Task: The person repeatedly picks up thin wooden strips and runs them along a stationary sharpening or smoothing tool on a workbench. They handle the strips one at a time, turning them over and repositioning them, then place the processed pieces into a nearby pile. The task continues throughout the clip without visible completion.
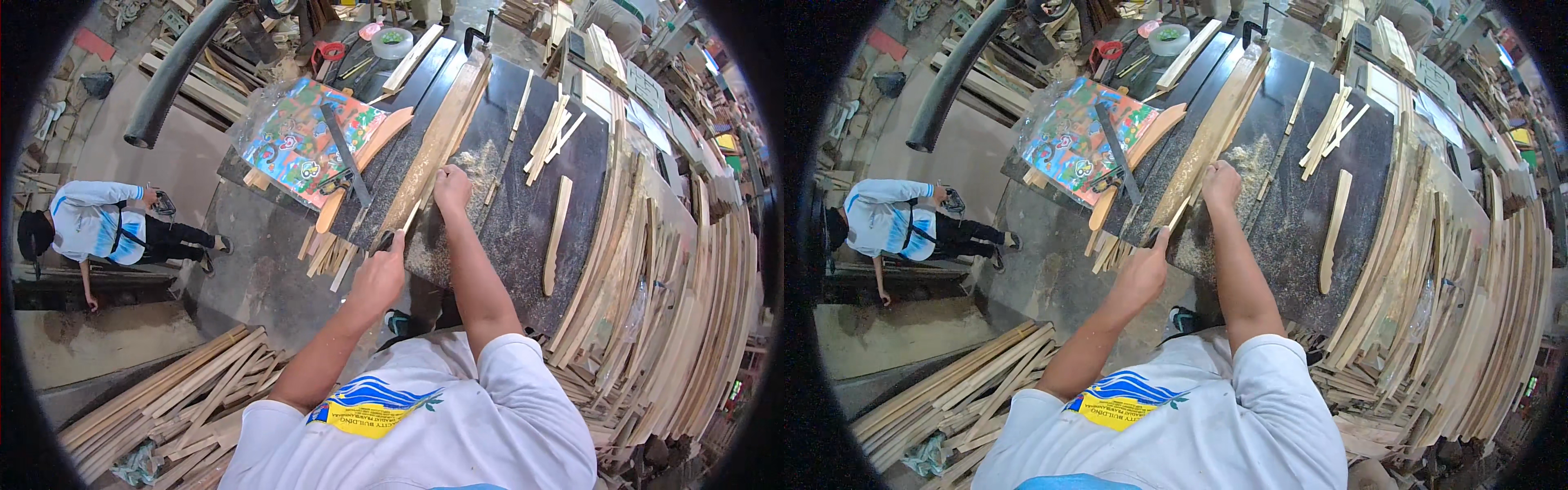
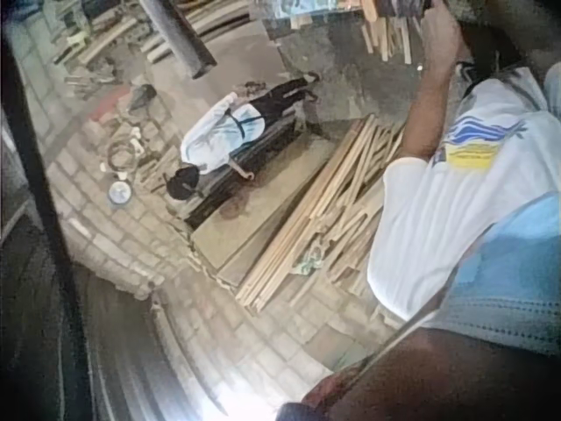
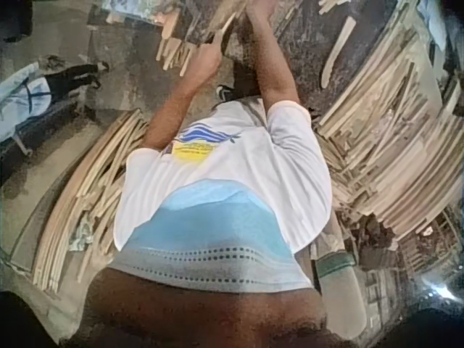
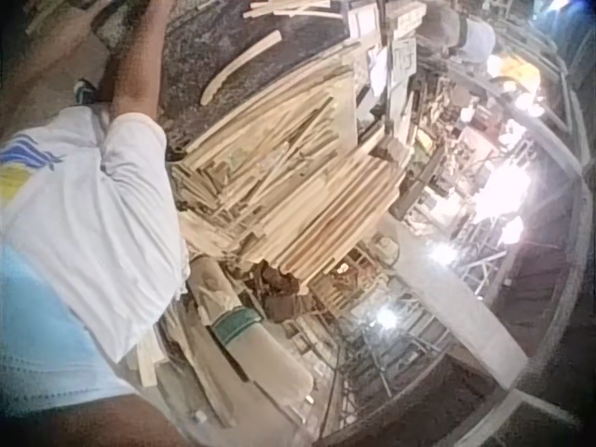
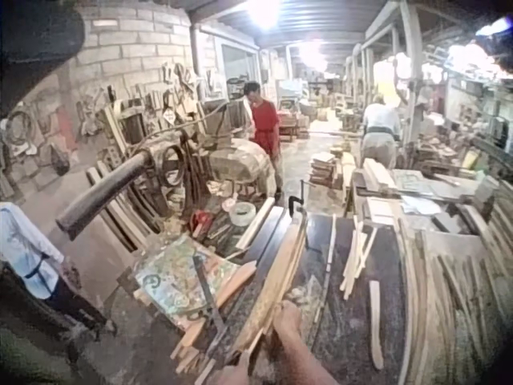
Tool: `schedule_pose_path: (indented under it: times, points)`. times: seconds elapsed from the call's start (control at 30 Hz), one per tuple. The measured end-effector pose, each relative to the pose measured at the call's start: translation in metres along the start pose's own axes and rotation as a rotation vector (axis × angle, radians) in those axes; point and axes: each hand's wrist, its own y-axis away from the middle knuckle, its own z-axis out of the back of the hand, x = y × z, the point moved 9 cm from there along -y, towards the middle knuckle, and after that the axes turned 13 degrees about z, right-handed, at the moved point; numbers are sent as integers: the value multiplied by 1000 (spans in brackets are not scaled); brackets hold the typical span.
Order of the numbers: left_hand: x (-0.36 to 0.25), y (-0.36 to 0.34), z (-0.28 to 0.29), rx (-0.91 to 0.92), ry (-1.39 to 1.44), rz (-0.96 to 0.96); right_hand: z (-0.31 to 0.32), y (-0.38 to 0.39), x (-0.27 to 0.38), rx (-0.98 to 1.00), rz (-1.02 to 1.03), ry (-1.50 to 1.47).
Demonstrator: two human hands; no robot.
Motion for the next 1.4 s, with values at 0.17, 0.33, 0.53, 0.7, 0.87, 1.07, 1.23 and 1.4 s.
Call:
schedule_pose_path:
  times: [0.17, 0.33, 0.53, 0.7, 0.87, 1.07, 1.23, 1.4]
  points:
    - [-9, -1, 6, -27, 5, -18, 52, 3, -7, -43, 304, 1]
    - [17, -4, -7, -83, 59, 21, 213, 96, -51, -46, -189, 502]
    - [-3, -2, 4, -71, 69, -20, 238, 176, -179, -104, -174, 441]
    - [2, -2, 1, -17, 68, -28, 175, 151, -36, 77, -135, -29]
    - [7, -9, -10, -98, 39, -63, 122, 133, -4, 250, 23, -163]
    - [10, -21, -16, -76, 27, -53, 128, 117, 18, 257, -19, -120]
    - [-9, -36, -3, -42, -4, -50, 125, 92, 2, 228, -3, -122]
    - [-21, -60, 0, -54, 34, -77, 125, 63, -6, 209, 13, -135]
